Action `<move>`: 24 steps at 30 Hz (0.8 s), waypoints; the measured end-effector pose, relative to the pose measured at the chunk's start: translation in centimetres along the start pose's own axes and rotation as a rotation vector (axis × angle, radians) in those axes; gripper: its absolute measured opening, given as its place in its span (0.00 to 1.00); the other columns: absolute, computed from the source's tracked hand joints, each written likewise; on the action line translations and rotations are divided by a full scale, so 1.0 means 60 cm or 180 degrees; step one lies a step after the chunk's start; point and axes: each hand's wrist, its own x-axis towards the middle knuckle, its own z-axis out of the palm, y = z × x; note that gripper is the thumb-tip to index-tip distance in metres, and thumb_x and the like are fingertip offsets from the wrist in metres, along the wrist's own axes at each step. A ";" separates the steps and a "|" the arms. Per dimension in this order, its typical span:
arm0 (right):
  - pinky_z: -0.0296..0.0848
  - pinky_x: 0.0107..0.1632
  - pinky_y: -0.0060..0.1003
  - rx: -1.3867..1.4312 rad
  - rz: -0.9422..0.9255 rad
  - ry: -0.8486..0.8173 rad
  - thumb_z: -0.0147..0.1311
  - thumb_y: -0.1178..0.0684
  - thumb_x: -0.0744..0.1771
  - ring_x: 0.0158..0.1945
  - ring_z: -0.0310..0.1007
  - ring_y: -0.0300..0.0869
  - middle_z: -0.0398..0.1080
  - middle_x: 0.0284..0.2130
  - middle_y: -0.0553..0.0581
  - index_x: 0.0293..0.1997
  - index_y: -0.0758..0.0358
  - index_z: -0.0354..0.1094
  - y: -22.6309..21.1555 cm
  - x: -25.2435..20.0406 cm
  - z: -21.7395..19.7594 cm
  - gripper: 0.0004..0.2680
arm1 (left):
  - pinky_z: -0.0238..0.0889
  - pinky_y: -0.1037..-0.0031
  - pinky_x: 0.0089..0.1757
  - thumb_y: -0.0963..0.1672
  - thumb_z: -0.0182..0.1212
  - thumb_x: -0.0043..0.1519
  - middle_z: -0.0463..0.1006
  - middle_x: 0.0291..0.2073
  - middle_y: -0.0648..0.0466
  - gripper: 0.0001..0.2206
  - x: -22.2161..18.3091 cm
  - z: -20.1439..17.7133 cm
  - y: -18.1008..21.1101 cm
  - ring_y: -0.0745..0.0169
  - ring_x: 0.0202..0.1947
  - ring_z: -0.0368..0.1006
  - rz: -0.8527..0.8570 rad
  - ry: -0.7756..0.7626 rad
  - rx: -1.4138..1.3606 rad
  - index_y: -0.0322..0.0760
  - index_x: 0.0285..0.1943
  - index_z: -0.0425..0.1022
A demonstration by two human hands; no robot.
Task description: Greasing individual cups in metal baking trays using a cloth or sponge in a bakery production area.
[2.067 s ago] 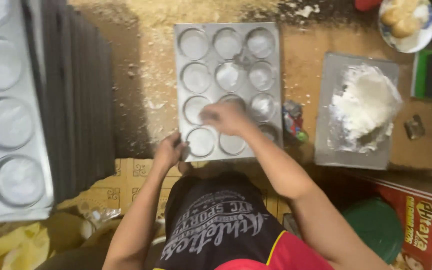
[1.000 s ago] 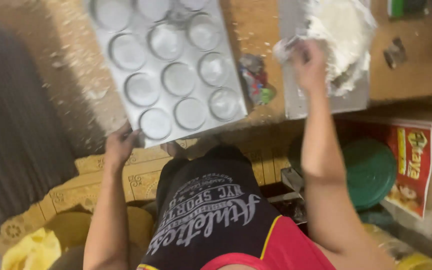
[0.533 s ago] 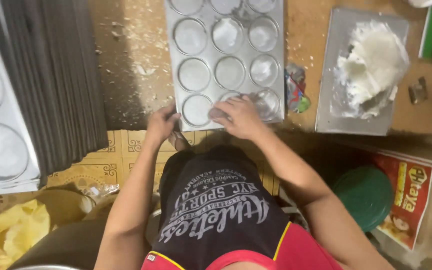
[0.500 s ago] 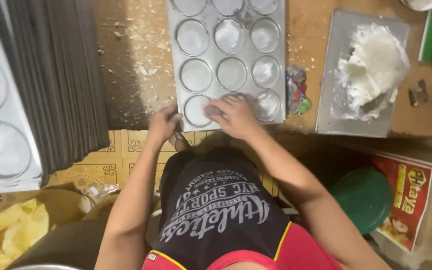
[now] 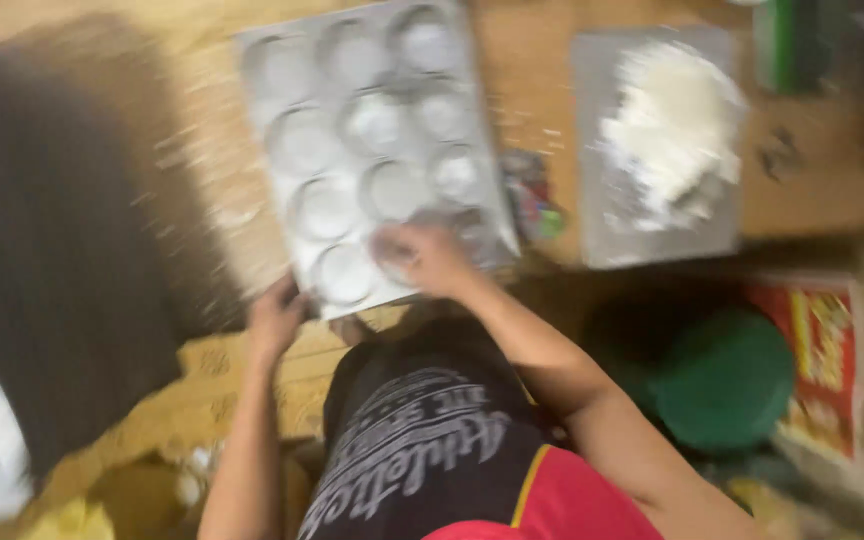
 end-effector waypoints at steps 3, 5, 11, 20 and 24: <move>0.70 0.58 0.46 0.1314 0.1366 0.1671 0.64 0.46 0.65 0.50 0.78 0.48 0.79 0.41 0.55 0.48 0.52 0.76 0.154 -0.088 -0.139 0.10 | 0.59 0.51 0.61 0.45 0.65 0.63 0.76 0.59 0.40 0.24 -0.006 -0.003 0.000 0.38 0.62 0.68 -0.0295 0.0015 0.0438 0.43 0.70 0.72; 0.73 0.50 0.47 -0.0886 0.1677 0.2508 0.60 0.46 0.69 0.47 0.79 0.53 0.78 0.39 0.60 0.51 0.55 0.75 0.246 -0.136 -0.265 0.09 | 0.61 0.52 0.58 0.50 0.66 0.64 0.76 0.59 0.42 0.25 -0.008 -0.006 0.010 0.40 0.60 0.69 -0.0637 0.0609 0.0329 0.51 0.72 0.70; 0.69 0.51 0.70 -0.1830 0.3610 0.1004 0.59 0.34 0.66 0.58 0.69 0.62 0.62 0.60 0.58 0.61 0.39 0.67 0.627 -0.277 -0.304 0.18 | 0.73 0.62 0.46 0.47 0.66 0.70 0.79 0.52 0.41 0.22 0.040 -0.021 -0.004 0.48 0.50 0.76 -0.0119 0.1218 -0.0055 0.41 0.72 0.70; 0.70 0.49 0.48 -0.1788 0.1628 0.0663 0.65 0.50 0.61 0.50 0.72 0.51 0.69 0.42 0.54 0.50 0.52 0.67 0.380 -0.101 -0.056 0.15 | 0.62 0.48 0.53 0.48 0.64 0.71 0.76 0.44 0.25 0.23 0.194 0.000 -0.062 0.26 0.51 0.71 0.0504 0.1897 0.0617 0.16 0.62 0.74; 0.72 0.47 0.47 -0.1167 0.1612 0.0440 0.57 0.51 0.66 0.44 0.77 0.54 0.74 0.34 0.59 0.41 0.57 0.73 0.363 -0.041 -0.168 0.05 | 0.60 0.48 0.57 0.50 0.59 0.72 0.75 0.54 0.32 0.25 0.225 0.025 -0.030 0.33 0.58 0.70 -0.0091 0.1576 0.0115 0.23 0.69 0.68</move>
